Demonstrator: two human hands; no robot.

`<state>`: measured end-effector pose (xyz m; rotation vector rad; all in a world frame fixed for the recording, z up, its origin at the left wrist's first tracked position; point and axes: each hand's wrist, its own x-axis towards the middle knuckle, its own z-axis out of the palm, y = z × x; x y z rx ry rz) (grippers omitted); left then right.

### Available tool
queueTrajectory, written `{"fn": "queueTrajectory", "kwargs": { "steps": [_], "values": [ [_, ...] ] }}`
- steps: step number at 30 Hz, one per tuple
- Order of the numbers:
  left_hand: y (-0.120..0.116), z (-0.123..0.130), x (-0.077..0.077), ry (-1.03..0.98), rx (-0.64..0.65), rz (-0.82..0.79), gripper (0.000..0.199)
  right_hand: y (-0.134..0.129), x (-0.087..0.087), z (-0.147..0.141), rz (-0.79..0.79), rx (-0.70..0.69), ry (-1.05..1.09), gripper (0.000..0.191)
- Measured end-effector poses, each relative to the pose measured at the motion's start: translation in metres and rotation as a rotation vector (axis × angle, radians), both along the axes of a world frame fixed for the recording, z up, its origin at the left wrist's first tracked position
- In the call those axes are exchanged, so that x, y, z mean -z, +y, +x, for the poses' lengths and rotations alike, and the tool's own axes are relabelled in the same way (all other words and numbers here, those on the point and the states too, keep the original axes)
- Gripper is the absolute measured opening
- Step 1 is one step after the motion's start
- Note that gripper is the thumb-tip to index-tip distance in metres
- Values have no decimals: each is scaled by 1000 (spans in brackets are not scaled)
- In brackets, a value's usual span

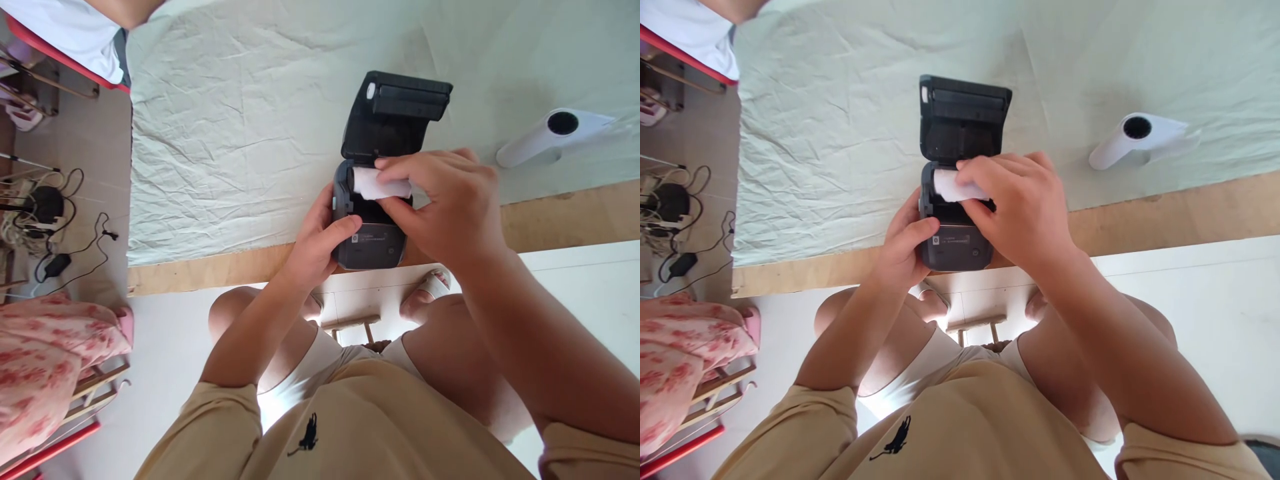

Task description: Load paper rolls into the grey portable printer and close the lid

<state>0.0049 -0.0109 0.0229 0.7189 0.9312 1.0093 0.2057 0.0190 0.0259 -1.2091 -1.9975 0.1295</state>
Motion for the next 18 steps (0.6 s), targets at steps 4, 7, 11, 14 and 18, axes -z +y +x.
{"fn": "queueTrajectory", "kwargs": {
  "steps": [4, 7, 11, 14, 18],
  "values": [
    [2, 0, 6, -32, 40, 59, 62, -9, 2, 1, 182, -132, 95, 23],
    [3, -1, 12, 10, 10, 102, 79, -20, 3, -2, 197, -216, 121, 20],
    [4, -4, 22, 96, 22, 175, 110, -20, 9, 0, 189, -196, 285, 11],
    [6, -7, 26, 125, 53, 201, 119, -8, 21, 9, 215, -4, 446, 29],
    [5, -10, 26, 145, 74, 231, 113, 1, 38, 20, -53, -82, 440, 85]
  ]
}}
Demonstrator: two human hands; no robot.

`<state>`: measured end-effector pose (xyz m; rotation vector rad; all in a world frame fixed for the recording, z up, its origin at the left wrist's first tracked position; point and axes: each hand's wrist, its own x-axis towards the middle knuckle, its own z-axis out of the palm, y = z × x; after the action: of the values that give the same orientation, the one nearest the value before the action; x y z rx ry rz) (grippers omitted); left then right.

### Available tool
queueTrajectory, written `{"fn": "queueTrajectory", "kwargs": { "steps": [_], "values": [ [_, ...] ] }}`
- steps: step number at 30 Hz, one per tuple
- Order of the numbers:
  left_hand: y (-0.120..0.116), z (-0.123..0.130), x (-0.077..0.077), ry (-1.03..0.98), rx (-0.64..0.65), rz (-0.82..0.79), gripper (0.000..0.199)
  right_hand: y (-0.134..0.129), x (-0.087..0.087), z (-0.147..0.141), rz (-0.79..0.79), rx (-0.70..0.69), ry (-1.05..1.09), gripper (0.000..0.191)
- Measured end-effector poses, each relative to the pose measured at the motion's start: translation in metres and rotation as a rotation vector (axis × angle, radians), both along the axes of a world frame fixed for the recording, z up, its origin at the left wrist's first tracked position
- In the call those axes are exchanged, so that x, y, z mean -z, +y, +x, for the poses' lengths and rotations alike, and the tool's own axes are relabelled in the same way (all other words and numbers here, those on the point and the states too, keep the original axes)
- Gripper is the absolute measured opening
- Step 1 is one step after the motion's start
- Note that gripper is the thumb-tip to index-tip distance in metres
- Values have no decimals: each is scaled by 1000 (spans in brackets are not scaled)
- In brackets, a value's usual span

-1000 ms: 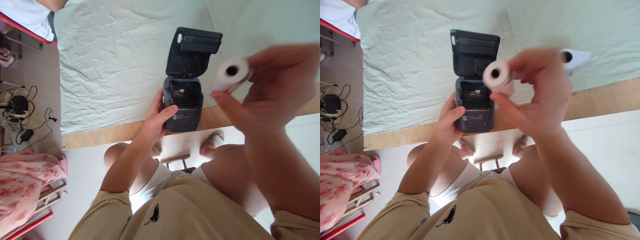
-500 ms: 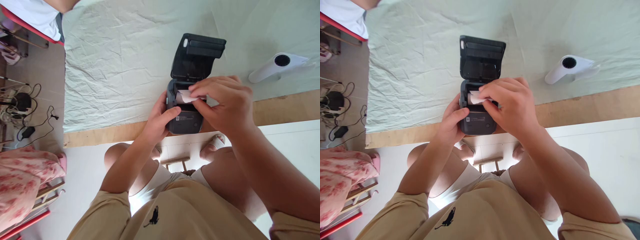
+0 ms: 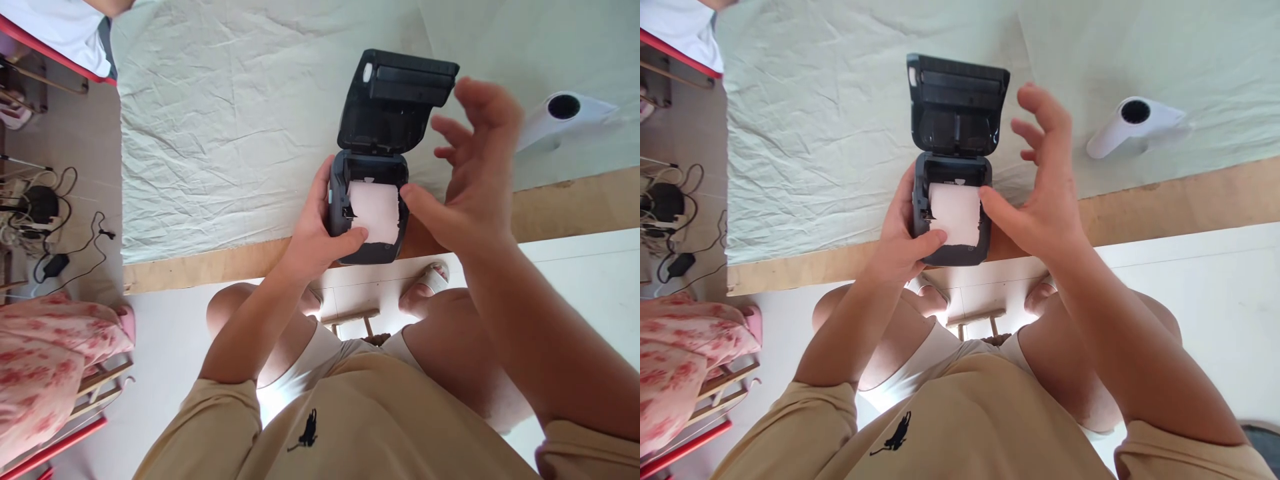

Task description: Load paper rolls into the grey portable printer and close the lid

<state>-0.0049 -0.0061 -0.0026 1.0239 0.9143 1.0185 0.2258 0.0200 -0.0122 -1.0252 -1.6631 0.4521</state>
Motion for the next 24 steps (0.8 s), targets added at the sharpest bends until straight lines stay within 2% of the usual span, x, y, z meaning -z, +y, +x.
{"fn": "queueTrajectory", "kwargs": {
  "steps": [1, 3, 6, 9, 13, 18, 22, 24],
  "values": [
    [-1, 0, -1, 7, -3, 8, 110, 0, 1, 2, -30, -50, 7, 87],
    [-2, 0, -3, 24, -23, 16, 105, -1, 0, 5, -59, -108, 46, 78],
    [-3, 1, -5, 47, -45, -16, 108, -3, -4, 10, -79, -108, 122, 58],
    [-4, 0, -7, 42, -29, -44, 113, -5, -3, 11, -116, -110, 146, 50],
    [-6, -1, -10, -56, 26, -27, 101, -9, 5, 7, -213, -186, 101, 60],
    [-6, 7, -18, -85, -11, -113, 60, -10, 9, 8, -358, -254, 25, 68],
    [-5, 10, -20, -74, -42, -148, 54, -6, 7, 13, -396, -224, 4, 72],
    [-5, 9, -19, -91, -17, -132, 55, -6, 5, 13, -405, -217, -2, 73]
  ]
}}
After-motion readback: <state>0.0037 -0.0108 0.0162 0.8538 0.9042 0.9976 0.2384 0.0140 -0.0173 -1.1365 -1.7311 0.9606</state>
